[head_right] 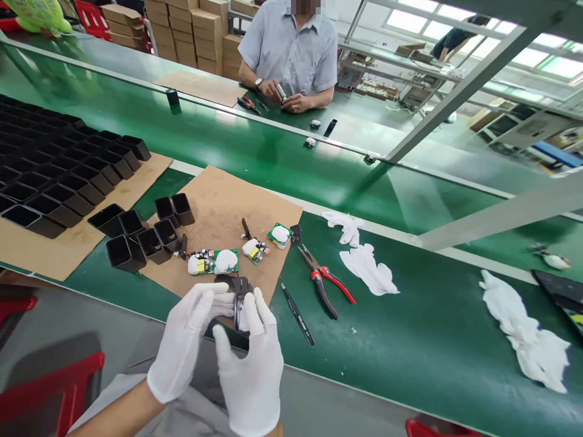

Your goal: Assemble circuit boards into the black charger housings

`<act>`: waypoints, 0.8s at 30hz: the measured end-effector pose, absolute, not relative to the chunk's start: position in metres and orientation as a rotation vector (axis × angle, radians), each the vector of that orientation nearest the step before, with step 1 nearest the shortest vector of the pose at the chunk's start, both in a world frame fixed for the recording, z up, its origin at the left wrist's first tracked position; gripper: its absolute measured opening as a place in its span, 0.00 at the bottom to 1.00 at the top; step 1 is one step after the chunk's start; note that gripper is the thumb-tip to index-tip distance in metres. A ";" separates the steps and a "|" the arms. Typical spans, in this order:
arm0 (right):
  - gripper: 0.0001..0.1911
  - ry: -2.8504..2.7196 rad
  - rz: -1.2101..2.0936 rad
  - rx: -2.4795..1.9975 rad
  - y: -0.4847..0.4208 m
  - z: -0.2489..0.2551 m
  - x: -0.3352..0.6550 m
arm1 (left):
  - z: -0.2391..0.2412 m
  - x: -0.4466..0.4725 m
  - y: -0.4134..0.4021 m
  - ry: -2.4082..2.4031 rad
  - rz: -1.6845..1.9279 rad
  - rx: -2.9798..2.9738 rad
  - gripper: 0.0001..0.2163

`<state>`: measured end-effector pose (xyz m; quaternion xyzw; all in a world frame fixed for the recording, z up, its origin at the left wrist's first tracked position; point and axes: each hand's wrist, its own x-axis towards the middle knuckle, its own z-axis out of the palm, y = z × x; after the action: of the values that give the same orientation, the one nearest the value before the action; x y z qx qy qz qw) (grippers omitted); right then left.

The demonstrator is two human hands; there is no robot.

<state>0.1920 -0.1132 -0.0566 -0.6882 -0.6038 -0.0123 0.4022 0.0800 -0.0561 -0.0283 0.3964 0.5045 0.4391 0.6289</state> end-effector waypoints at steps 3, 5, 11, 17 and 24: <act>0.19 -1.547 -0.305 -1.812 -0.110 -0.061 0.191 | -0.033 0.073 -0.061 1.149 1.106 1.010 0.19; 0.18 -1.594 -0.349 -1.836 -0.110 -0.063 0.192 | -0.041 0.064 -0.063 1.234 1.206 1.218 0.15; 0.14 -1.584 -0.395 -1.891 -0.113 -0.063 0.195 | -0.061 0.044 -0.050 1.335 1.332 1.579 0.09; 0.12 -1.622 -0.453 -1.895 -0.111 -0.056 0.193 | -0.059 0.044 -0.045 1.347 1.374 1.666 0.07; 0.12 -1.579 -0.434 -1.921 -0.113 -0.061 0.197 | -0.058 0.045 -0.045 1.350 1.401 1.704 0.05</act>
<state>0.1968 -0.1125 -0.0607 -0.7251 -0.5960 -0.1636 0.3037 0.0448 -0.0454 -0.0581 0.6335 0.5020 0.5211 0.2741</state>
